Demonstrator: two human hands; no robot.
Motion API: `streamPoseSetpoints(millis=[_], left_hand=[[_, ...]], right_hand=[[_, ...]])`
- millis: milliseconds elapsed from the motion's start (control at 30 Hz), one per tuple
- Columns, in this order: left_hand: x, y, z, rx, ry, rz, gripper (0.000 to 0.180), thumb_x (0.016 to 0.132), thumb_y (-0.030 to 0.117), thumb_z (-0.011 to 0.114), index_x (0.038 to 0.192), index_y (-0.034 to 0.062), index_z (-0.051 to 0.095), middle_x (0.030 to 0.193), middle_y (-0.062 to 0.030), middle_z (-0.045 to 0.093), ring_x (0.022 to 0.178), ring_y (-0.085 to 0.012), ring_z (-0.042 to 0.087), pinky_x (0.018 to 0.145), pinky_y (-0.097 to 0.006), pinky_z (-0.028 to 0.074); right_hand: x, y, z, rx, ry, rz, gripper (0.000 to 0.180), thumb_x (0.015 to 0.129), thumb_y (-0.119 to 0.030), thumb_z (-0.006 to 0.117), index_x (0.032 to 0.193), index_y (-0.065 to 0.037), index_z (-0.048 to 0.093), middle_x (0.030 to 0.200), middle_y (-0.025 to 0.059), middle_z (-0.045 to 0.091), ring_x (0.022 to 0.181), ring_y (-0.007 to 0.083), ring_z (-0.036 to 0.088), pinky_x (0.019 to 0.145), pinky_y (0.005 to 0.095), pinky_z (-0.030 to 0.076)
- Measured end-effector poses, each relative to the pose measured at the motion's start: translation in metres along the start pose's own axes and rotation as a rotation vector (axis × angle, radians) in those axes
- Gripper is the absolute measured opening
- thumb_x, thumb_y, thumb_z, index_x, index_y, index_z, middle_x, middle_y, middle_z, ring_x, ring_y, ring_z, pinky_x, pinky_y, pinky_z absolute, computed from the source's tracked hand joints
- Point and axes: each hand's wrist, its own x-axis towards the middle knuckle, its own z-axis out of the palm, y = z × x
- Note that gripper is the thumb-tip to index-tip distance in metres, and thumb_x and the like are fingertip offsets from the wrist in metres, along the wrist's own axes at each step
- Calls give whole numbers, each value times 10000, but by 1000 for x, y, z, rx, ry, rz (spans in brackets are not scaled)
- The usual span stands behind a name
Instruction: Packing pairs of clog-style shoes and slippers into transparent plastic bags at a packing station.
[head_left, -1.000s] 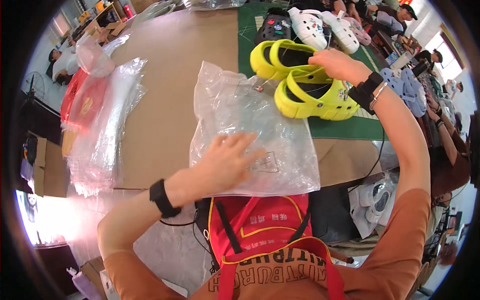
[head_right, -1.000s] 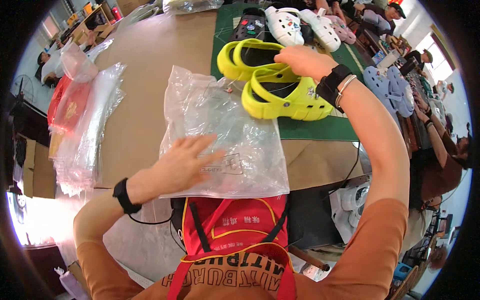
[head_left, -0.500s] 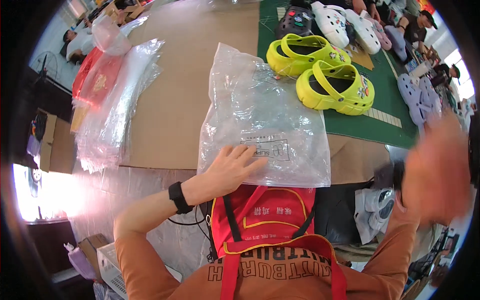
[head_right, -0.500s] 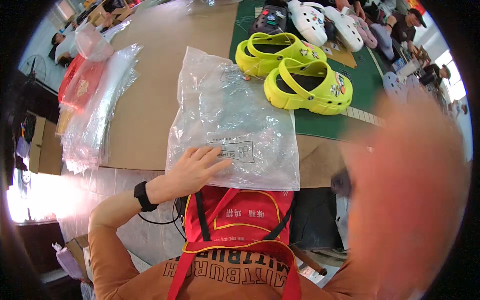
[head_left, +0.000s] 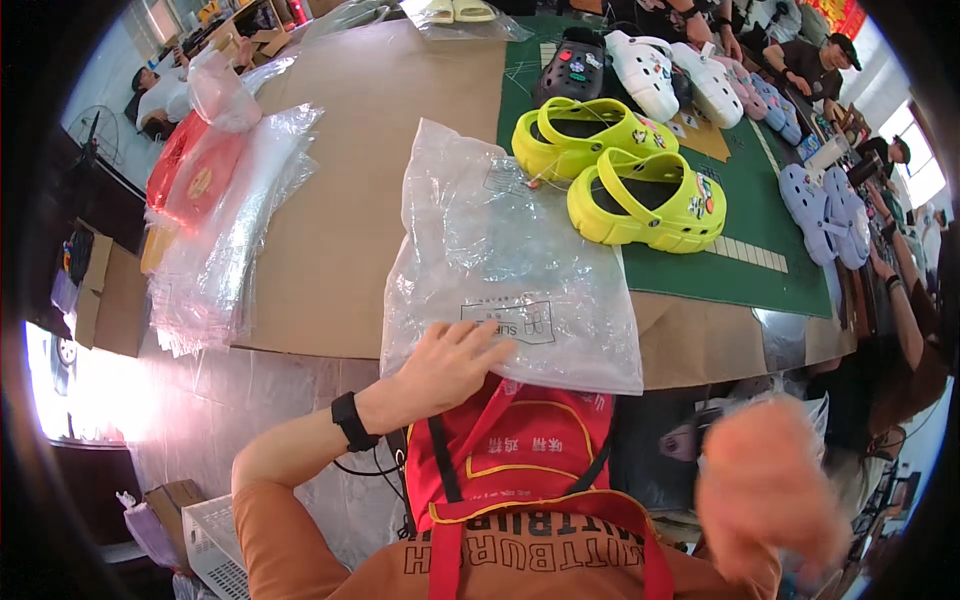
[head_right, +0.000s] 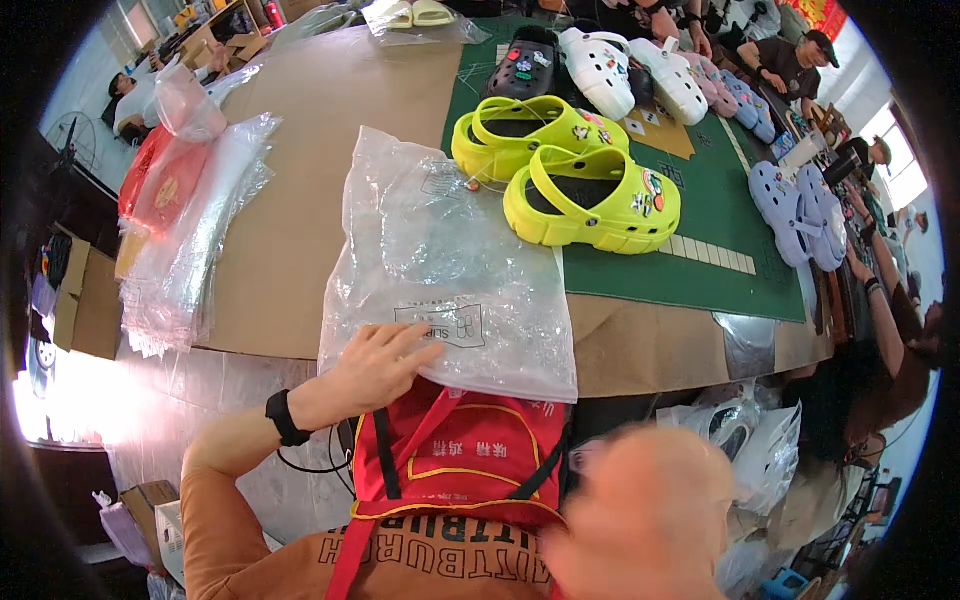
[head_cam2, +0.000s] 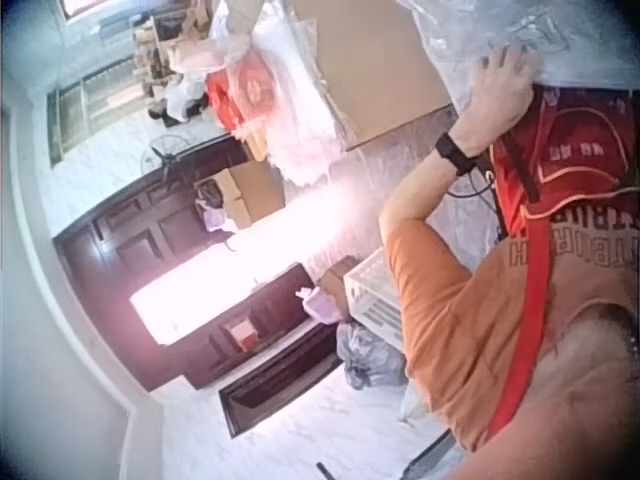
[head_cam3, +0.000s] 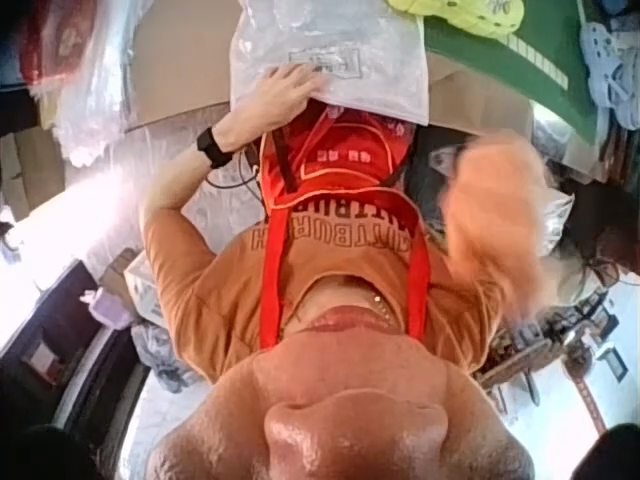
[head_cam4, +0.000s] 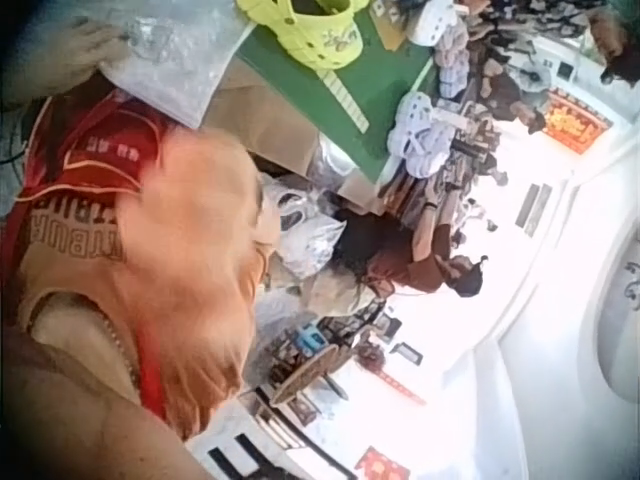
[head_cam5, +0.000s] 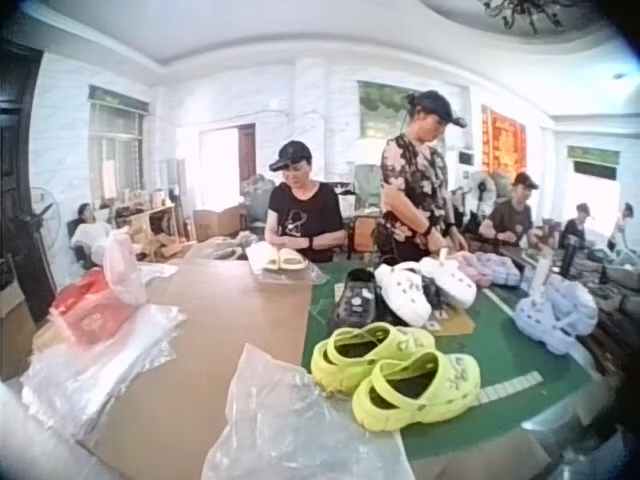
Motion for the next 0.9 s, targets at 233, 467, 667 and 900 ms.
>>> streamPoseSetpoints(millis=[233,467,667,900], left_hand=[[24,-1,-29,-29,214,-51,365,689,82,587,1048,110,534,1025,-103,517,895,-263,543,731,-368,420],[37,-14,-42,-444,-213,-144,161,775,188,587,871,69,539,857,-103,543,870,-280,542,749,-398,425],[150,-53,-48,-387,209,10,185,815,161,560,960,46,565,959,-128,561,922,-310,527,811,-387,422],[274,-79,-47,-257,-78,-394,680,762,535,531,1098,-55,523,1054,-242,571,1014,-347,538,888,-398,402]], right_hand=[[-76,14,49,-431,-488,594,226,697,-89,588,917,-137,606,1092,55,528,1030,238,493,876,380,353],[-119,24,39,-244,-443,735,208,728,-92,590,930,-134,617,1003,18,589,913,175,545,828,351,372],[-154,44,48,-2,-219,1055,155,772,-97,585,922,-124,611,889,13,615,825,188,573,719,318,379],[-157,43,61,-219,-185,803,192,749,-78,593,933,-132,588,901,8,603,834,185,570,717,326,388]])
